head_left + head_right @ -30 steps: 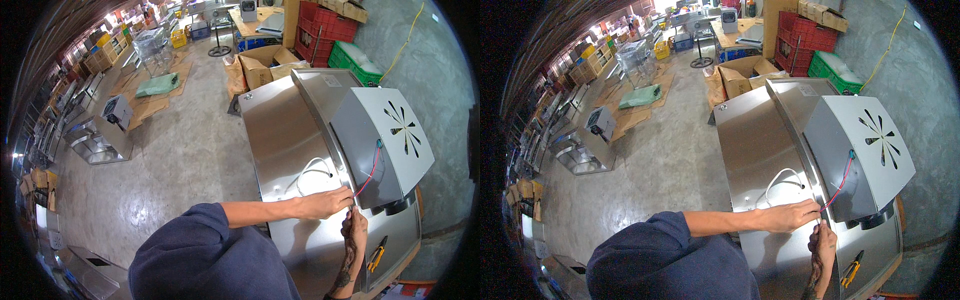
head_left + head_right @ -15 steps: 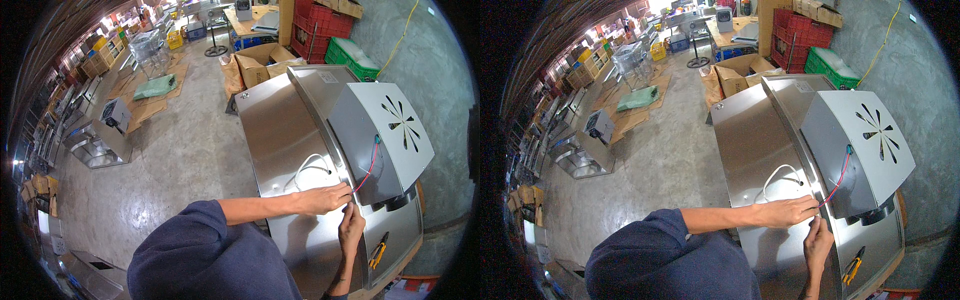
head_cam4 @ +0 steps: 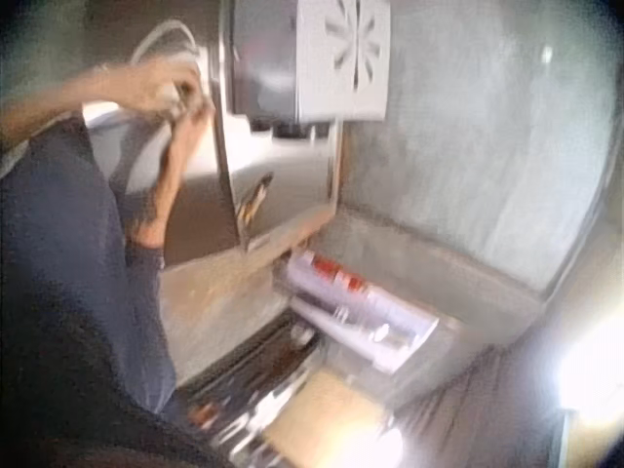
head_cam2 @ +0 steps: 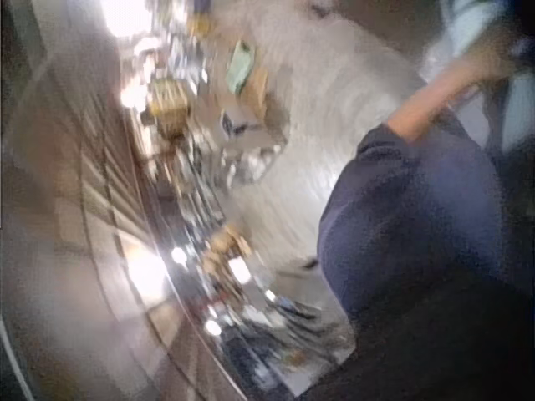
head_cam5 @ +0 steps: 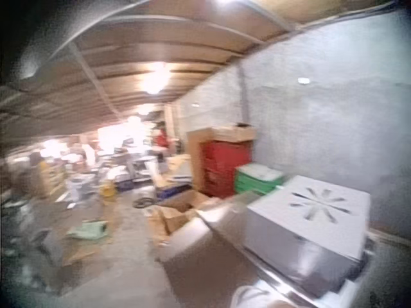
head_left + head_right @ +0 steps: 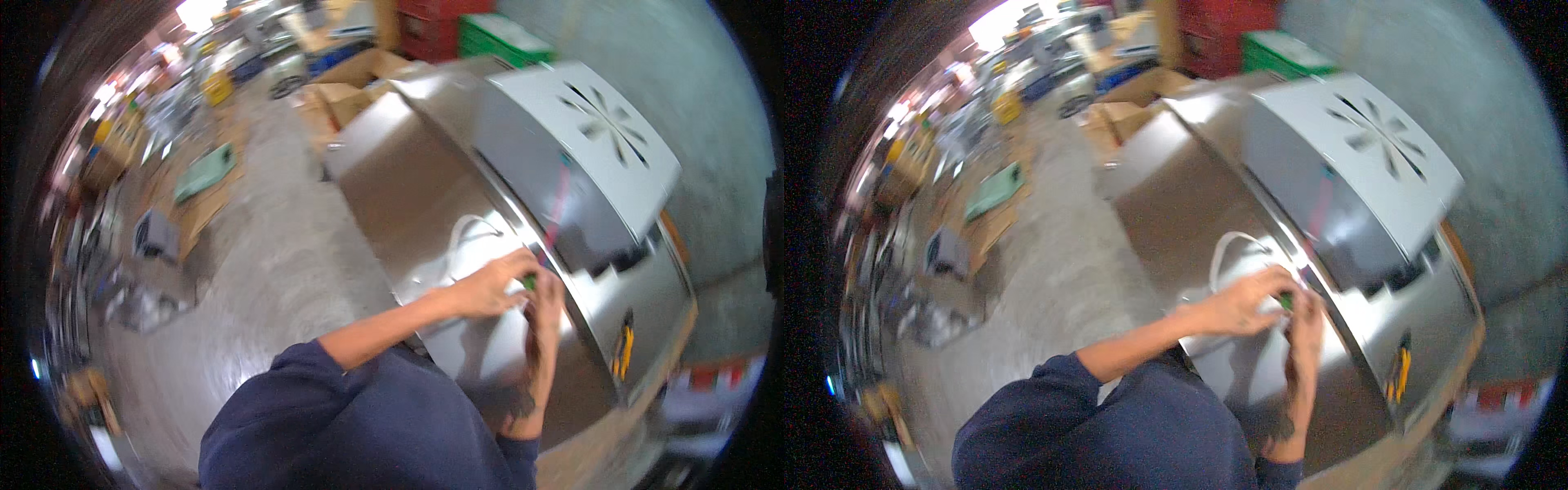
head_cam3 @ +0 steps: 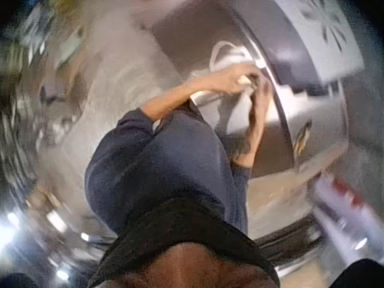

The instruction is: The person strips and twists colored wires, then inserts them into a green terminal block and tightens the screws with a screwdriver. The person works on a stainless steel surface in a workshop, handling wires and tools throughout the clip.

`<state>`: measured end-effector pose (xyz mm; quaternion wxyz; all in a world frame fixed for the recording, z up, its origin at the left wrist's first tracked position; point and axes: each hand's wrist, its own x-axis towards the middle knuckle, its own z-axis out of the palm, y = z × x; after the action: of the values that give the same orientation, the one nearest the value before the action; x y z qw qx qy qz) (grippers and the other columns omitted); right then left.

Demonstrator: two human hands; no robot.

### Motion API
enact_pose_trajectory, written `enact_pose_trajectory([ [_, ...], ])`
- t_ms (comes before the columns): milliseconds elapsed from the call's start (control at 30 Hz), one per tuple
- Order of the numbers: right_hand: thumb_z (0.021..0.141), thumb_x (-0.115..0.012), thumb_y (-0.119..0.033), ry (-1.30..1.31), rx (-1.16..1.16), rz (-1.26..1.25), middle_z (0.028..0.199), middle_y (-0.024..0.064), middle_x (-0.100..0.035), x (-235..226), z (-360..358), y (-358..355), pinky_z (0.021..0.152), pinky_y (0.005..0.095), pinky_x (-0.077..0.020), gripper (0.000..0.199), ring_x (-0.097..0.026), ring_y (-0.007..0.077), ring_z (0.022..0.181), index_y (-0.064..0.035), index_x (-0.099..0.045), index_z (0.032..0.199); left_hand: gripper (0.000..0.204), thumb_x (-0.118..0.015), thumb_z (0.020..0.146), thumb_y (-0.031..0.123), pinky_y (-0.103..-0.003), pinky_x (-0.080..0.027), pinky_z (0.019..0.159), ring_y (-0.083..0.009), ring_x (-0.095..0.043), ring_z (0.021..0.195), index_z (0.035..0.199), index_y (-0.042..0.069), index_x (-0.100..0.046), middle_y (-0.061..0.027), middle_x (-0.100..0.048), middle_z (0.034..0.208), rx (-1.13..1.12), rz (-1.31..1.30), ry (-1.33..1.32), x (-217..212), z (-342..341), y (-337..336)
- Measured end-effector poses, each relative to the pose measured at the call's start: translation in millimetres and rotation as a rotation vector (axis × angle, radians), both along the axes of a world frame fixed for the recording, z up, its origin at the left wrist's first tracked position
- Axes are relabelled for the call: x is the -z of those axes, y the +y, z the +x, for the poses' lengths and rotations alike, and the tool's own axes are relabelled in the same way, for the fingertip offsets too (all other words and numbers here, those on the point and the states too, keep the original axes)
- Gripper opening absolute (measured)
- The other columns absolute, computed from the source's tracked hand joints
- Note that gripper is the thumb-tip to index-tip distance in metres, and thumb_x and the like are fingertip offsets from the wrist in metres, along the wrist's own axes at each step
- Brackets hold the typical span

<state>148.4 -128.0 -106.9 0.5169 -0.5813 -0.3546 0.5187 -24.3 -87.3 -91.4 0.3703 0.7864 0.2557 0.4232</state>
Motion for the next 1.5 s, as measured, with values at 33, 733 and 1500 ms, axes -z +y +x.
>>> enact_pose_trajectory([
  [33,0.109,-0.068,-0.044,0.193,-0.13,0.088,0.093,-0.0044,-0.059,7,-3,-3,0.06,0.0218,-0.0359,0.041,-0.044,0.0031,0.071,-0.0099,-0.065,0.132,0.043,-0.074,0.091,0.006,-0.047,-0.052,0.107,-0.0366,-0.064,0.12,0.133,0.002,-0.064,-0.019,-0.064,0.127,0.014,-0.029,-0.017,-9,-3,-1],
  [733,0.109,-0.072,-0.031,0.206,-0.024,0.284,0.107,0.0046,-0.074,12,-19,-15,0.07,0.0207,-0.0413,0.036,-0.054,0.0039,0.085,-0.0045,-0.063,0.131,0.036,-0.072,0.105,0.016,-0.028,-0.053,0.085,-0.0111,-0.065,0.099,0.135,0.0,-0.059,-0.0075,-0.071,0.114,-0.203,-0.537,-0.205,-27,5,21],
  [1500,0.104,-0.077,-0.02,-0.188,0.012,0.35,0.107,0.0045,-0.066,15,-28,-13,0.065,0.0218,-0.0408,0.039,-0.049,0.0049,0.079,-0.0015,-0.055,0.131,0.026,-0.082,0.097,0.01,-0.031,-0.058,0.089,-0.0148,-0.071,0.097,0.119,-0.002,-0.077,-0.0088,-0.077,0.109,-0.164,-0.736,-0.201,-34,-15,19],
])
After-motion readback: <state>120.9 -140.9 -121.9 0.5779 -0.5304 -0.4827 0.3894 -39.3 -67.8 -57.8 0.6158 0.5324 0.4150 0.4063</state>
